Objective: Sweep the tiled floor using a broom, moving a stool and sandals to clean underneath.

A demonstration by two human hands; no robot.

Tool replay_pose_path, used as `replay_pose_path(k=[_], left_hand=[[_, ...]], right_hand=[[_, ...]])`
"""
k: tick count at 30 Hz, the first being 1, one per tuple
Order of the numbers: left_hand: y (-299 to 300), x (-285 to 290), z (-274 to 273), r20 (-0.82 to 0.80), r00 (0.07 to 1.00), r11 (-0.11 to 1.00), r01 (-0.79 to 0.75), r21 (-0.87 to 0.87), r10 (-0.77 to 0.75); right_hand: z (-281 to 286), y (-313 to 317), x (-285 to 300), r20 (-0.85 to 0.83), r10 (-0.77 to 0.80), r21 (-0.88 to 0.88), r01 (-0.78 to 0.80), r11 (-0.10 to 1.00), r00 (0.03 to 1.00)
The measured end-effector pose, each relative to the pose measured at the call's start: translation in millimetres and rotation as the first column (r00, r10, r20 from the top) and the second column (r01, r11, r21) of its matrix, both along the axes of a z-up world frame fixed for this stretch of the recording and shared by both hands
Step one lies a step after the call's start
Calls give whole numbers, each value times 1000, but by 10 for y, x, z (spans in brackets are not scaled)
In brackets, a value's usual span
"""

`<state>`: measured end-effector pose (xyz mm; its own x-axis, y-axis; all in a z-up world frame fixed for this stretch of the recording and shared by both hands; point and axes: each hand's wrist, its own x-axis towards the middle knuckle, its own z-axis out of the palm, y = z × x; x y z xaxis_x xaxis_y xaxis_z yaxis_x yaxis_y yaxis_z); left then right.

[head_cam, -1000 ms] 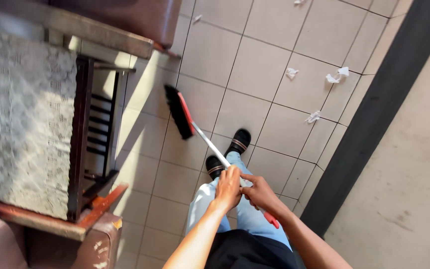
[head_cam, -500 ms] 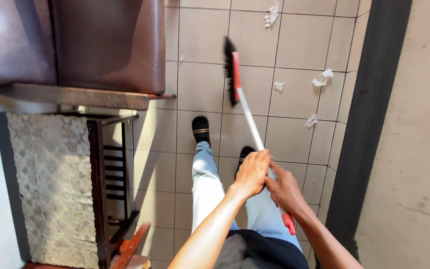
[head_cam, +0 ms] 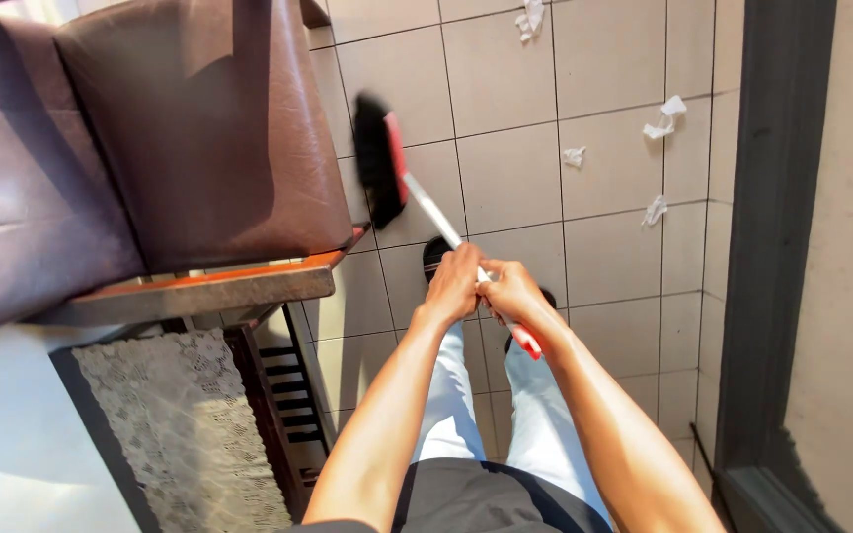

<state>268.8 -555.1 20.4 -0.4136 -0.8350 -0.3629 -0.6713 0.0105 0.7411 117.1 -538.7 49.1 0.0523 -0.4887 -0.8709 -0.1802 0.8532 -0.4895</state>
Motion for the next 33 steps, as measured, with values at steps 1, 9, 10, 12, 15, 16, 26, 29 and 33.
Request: replay_pose_path(k=[1, 9, 10, 12, 15, 16, 26, 29, 33], left_hand=[[-54, 3, 11, -1, 1000, 1000, 19, 9, -19], [60, -76, 1036, -179, 950, 940, 203, -274, -257], [142, -78, 1123, -181, 941, 932, 230, -279, -287], [314, -81, 1283, -85, 941, 931, 306, -199, -327], [514, -78, 972, 18, 915, 915, 402, -23, -402], [523, -101, 770, 15, 903, 903, 430, -28, -430], [269, -992, 354, 27, 587, 553, 777, -303, -809], [572, -1196, 812, 19, 517, 482, 809, -336, -856], [1118, -1295, 1254, -25, 351, 337, 876, -345, -936]], right_hand=[[-86, 128, 17, -1, -19, 9, 19, 1000, 1000], [1140, 618, 233, -307, -91, -379, -34, 925, 947], [1343, 544, 190, -310, -121, -384, -7, 923, 943], [1741, 419, 76, -159, -11, 182, 40, 983, 987], [1626, 524, -44, -86, -80, 239, 98, 966, 993], [1272, 704, -45, -89, -110, 236, 129, 963, 990], [621, 1351, -289, -363, -402, -290, 308, 906, 841], [929, 1856, -364, -182, -627, -345, 548, 762, 758], [1474, 2591, -292, 120, -853, -31, 860, 509, 509]])
